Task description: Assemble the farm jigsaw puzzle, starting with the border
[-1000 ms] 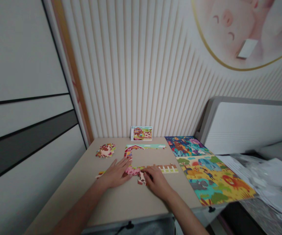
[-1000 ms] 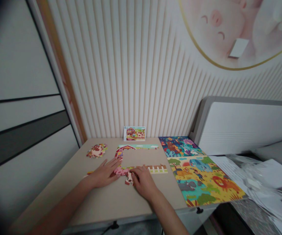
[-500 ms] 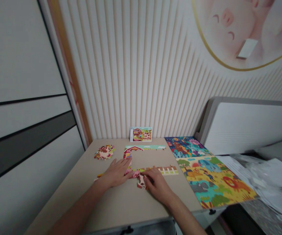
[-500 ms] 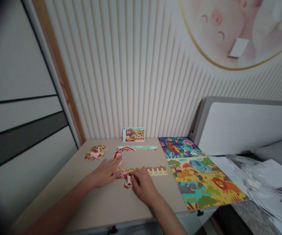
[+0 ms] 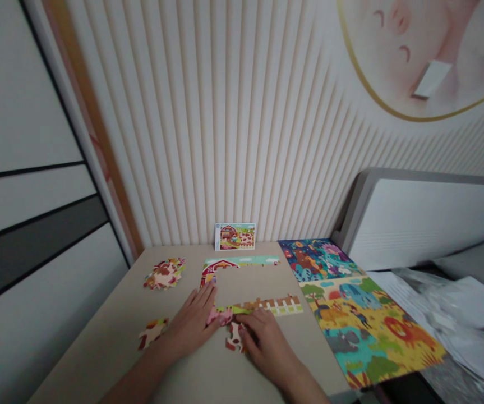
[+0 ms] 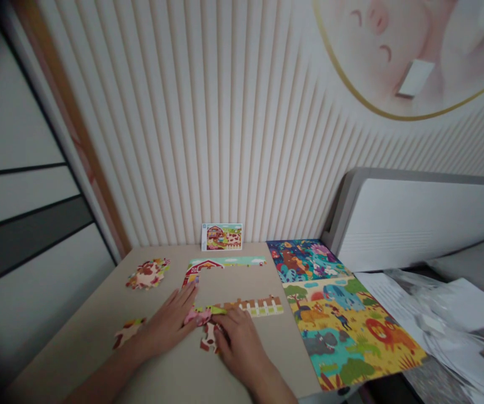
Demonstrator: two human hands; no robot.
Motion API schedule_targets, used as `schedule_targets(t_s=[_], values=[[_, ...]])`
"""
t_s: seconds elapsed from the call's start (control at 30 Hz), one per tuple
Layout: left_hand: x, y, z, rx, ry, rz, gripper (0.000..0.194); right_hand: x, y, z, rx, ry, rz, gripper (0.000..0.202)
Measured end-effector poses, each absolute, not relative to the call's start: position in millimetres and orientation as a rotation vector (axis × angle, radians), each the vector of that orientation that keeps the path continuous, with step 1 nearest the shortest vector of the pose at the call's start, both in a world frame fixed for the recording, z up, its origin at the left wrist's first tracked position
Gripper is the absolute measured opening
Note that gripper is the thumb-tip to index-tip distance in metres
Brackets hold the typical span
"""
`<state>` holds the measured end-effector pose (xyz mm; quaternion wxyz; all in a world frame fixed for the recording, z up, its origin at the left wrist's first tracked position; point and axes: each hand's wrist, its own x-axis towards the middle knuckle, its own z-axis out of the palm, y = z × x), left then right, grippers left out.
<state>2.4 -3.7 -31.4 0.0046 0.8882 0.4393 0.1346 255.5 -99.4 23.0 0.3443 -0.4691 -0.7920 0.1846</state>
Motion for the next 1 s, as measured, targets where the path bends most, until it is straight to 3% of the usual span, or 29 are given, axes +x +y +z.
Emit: schedule_targets(t_s=[0.17,0.37,0.63,0.83,1.0], values=[[0.7,-1.6,-36.2,2.788,1.367,0.436,0.076,256.6,-101.0,23.6,-1.229,-2.060,0.476,0.032],[0.0,-0.5,-31.3,2.801,1.346,0.350,0.074,274.5,-113.1,16.0,-1.334,-1.759,0.658,0.015],[0.8,-5.0,-37.6,2.806,1.397,0.444,0.076,308.2,-113.8,-7.5,-1.280,-1.020,0.832,0.034],[1.1,-3.3,-43.8,2.793,1.391,0.489,0.081,310.9,-104.6,-3.1,-1.261,-0.863,0.783,0.060],[1.1,-3.3,-43.8,2.765,1.390,0.456,0.085,312.8,-103.8,-2.9,-1.336,-0.837,0.715,0.064]])
